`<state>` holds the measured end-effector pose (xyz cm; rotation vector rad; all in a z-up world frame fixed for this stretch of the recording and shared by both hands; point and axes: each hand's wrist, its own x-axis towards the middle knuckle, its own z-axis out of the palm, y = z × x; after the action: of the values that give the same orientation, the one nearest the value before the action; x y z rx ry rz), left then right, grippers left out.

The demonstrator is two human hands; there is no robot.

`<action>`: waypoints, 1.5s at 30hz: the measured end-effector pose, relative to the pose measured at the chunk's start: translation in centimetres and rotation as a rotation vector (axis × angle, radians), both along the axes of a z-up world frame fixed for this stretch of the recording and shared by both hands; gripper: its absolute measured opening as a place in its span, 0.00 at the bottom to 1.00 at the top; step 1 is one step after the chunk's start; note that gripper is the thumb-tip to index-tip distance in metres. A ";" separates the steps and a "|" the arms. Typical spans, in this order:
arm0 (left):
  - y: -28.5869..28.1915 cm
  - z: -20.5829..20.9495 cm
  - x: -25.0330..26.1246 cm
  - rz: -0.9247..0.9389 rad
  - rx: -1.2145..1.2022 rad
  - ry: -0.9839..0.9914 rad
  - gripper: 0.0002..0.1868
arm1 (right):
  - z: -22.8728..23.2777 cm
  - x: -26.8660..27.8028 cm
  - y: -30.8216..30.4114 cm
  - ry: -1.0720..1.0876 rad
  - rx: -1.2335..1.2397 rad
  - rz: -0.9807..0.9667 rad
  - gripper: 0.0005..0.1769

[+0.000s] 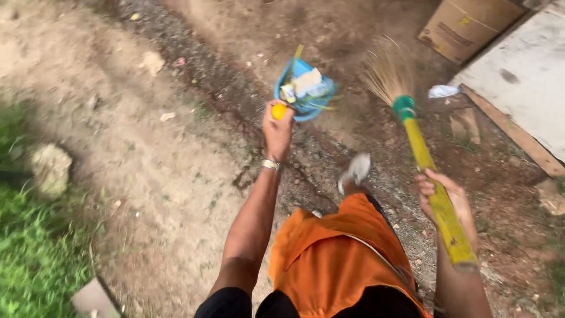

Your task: The recorder is sweeping the dirt floor using a broom and a blue dustpan.

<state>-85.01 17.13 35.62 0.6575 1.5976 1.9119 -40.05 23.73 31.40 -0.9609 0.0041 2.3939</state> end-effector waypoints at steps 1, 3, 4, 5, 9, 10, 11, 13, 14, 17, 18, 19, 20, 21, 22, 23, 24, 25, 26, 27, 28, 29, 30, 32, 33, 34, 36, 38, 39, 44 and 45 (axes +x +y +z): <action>2.8 0.1 -1.0 0.011 0.028 0.011 0.09 | 0.7 -1.7 2.1 0.057 0.056 -0.050 0.21; 8.9 0.8 -3.6 0.009 0.057 0.033 0.09 | 0.8 -5.0 7.4 0.124 0.113 -0.112 0.24; 12.2 1.3 -4.7 0.023 0.058 0.028 0.09 | 0.2 -6.1 10.5 0.064 0.080 -0.090 0.20; 15.6 1.9 -5.8 0.038 0.058 0.022 0.09 | -0.2 -7.2 13.7 0.006 0.046 -0.067 0.15; 28.2 5.7 -8.0 0.010 0.043 -0.035 0.10 | -1.1 -8.6 25.1 -0.036 0.057 0.142 0.12; 31.6 6.8 -8.6 -0.009 0.076 -0.051 0.10 | -1.5 -9.2 27.8 -0.042 0.057 0.207 0.12; 34.8 7.8 -9.2 -0.028 0.108 -0.067 0.11 | -2.0 -9.8 30.3 -0.048 0.057 0.271 0.12; 40.9 10.5 -8.8 -0.062 0.103 -0.065 0.10 | -0.2 -11.0 34.4 -0.045 0.043 0.250 0.12; 43.1 11.5 -8.4 -0.071 0.099 -0.057 0.10 | 0.6 -11.3 35.9 -0.038 0.028 0.254 0.12; 49.3 14.5 -6.2 -0.167 0.103 -0.023 0.11 | 4.1 -12.2 40.0 -0.232 0.077 0.131 0.10; 51.3 15.7 -5.6 -0.180 0.106 -0.017 0.11 | 4.0 -12.3 41.2 -0.227 0.079 0.118 0.10; 53.2 16.9 -5.0 -0.255 0.169 0.060 0.11 | 3.9 -12.3 42.3 -0.137 0.053 0.131 0.11; 54.9 17.9 -4.1 -0.335 0.230 0.130 0.12 | 3.9 -11.9 42.9 -0.052 0.025 0.137 0.13; 56.3 18.8 -3.5 -0.353 0.231 0.127 0.12 | 4.1 -12.0 43.1 -0.053 0.024 0.119 0.13; 57.7 19.7 -2.8 -0.439 0.261 0.201 0.12 | 4.3 -12.1 43.3 -0.085 0.045 0.082 0.13; 59.0 20.7 -2.2 -0.525 0.291 0.274 0.12 | 4.6 -12.2 43.4 -0.117 0.065 0.045 0.13; 60.5 20.9 -1.5 -0.551 0.301 0.269 0.12 | 4.8 -12.4 43.6 -0.120 0.068 0.018 0.13; 61.9 21.0 -0.8 -0.631 0.288 0.319 0.13 | 5.0 -12.6 43.8 -0.164 0.068 -0.045 0.13; 63.1 21.2 0.0 -0.712 0.276 0.371 0.14 | 5.2 -12.9 43.6 -0.206 0.066 -0.110 0.15; 64.0 20.7 0.9 -0.740 0.285 0.368 0.14 | 5.0 -12.8 43.4 -0.208 0.066 -0.140 0.15; 65.0 20.5 1.7 -0.793 0.315 0.495 0.15 | 4.8 -13.1 43.3 -0.152 -0.044 -0.210 0.16; 65.9 20.2 2.5 -0.844 0.349 0.622 0.16 | 4.5 -13.4 43.1 -0.092 -0.152 -0.279 0.18; 66.6 19.5 2.9 -0.878 0.370 0.624 0.16 | 4.6 -13.8 42.9 -0.085 -0.143 -0.317 0.18; 67.9 17.9 3.5 -1.045 0.390 1.000 0.15 | 4.5 -14.7 42.6 -0.182 -0.117 -0.301 0.18; 69.4 13.3 4.0 -1.070 0.414 1.002 0.15 | 4.2 -15.2 42.9 -0.178 -0.112 -0.333 0.18; 70.4 8.6 4.3 -1.194 0.343 1.132 0.14 | 3.8 -15.8 42.7 -0.178 -0.163 -0.394 0.17; 71.8 2.5 3.9 -1.339 0.282 1.264 0.16 | 3.6 -17.3 42.5 -0.173 -0.223 -0.477 0.16; 72.9 -0.1 2.7 -1.063 0.774 1.411 0.30 | 3.9 -18.7 42.4 -0.083 -0.255 -0.624 0.14; 74.0 -0.7 2.5 -1.082 0.789 1.404 0.30 | 3.8 -19.3 42.2 -0.082 -0.259 -0.646 0.14; 79.9 -0.7 2.5 -1.457 0.513 1.523 0.30 | 4.1 -22.1 41.8 -0.093 -0.224 -0.779 0.15; 80.4 1.2 2.4 -1.466 0.523 1.520 0.30 | 4.5 -22.5 41.9 -0.093 -0.225 -0.791 0.15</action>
<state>-82.65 97.52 36.80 2.8100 0.4381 0.4048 -62.58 65.61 35.89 -0.9386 0.5286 1.6367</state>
